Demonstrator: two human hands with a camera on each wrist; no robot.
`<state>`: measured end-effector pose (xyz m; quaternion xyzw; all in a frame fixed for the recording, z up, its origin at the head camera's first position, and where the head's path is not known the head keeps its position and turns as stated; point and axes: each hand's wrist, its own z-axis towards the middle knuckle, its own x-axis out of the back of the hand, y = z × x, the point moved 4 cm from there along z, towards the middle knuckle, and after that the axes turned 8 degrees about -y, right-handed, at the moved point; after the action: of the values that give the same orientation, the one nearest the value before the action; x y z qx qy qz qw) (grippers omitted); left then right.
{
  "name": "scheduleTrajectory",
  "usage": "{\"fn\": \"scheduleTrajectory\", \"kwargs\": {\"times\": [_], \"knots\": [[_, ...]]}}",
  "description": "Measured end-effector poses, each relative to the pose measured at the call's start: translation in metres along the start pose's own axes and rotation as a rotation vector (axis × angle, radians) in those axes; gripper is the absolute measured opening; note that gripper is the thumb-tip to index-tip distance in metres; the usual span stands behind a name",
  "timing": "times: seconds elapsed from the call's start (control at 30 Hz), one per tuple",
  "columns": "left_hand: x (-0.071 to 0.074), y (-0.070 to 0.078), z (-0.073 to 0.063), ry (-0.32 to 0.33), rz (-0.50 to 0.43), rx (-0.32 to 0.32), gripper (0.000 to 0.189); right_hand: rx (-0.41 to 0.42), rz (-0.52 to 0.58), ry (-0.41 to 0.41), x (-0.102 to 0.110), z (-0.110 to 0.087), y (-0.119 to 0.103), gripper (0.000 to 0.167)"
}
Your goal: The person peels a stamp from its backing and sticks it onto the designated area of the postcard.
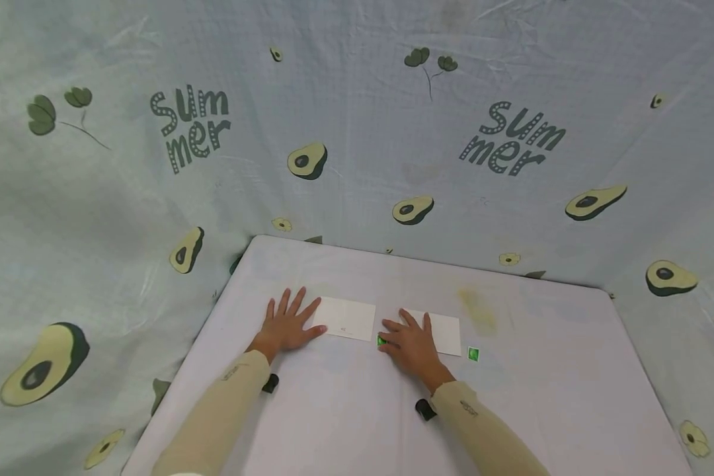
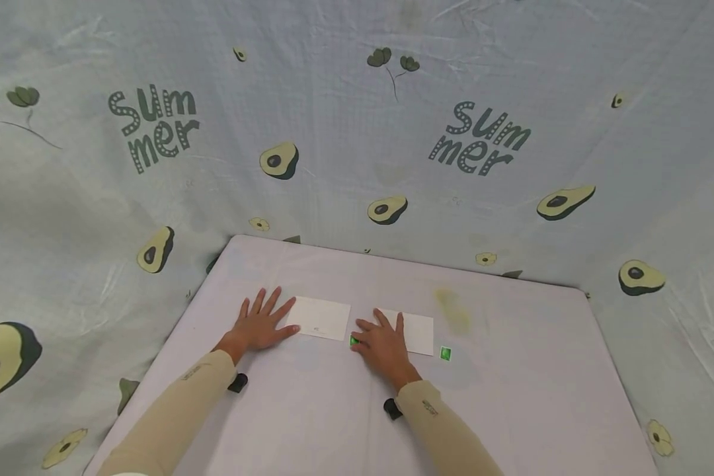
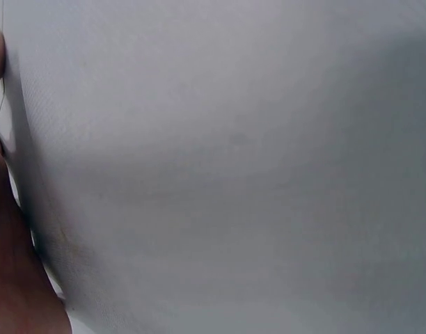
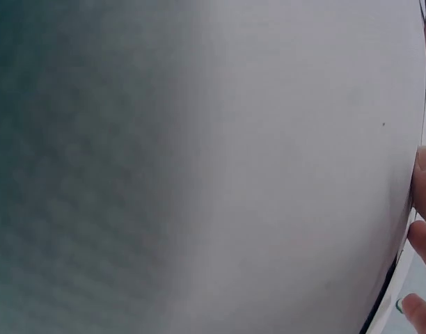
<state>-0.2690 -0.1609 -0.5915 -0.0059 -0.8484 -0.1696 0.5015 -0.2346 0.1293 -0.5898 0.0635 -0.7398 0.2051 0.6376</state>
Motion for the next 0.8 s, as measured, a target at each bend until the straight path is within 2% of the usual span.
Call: {"fn": "scheduleTrajectory", "kwargs": {"times": [0.17, 0.43, 0.67, 0.8], "knots": [[-0.001, -0.001, 0.001, 0.001, -0.017, -0.006, 0.082, 0.012, -0.028, 0.015, -0.001, 0.002, -0.001, 0.034], [-0.009, -0.008, 0.009, -0.002, -0.034, -0.007, 0.084, 0.007, 0.000, 0.015, -0.003, 0.004, -0.001, 0.031], [-0.007, -0.007, 0.008, 0.013, -0.045, -0.014, 0.086, 0.021, 0.078, 0.022, -0.001, 0.005, 0.002, 0.026], [-0.011, -0.009, 0.011, 0.014, -0.037, -0.015, 0.083, 0.032, 0.131, 0.020, 0.001, 0.006, 0.003, 0.023]]}}
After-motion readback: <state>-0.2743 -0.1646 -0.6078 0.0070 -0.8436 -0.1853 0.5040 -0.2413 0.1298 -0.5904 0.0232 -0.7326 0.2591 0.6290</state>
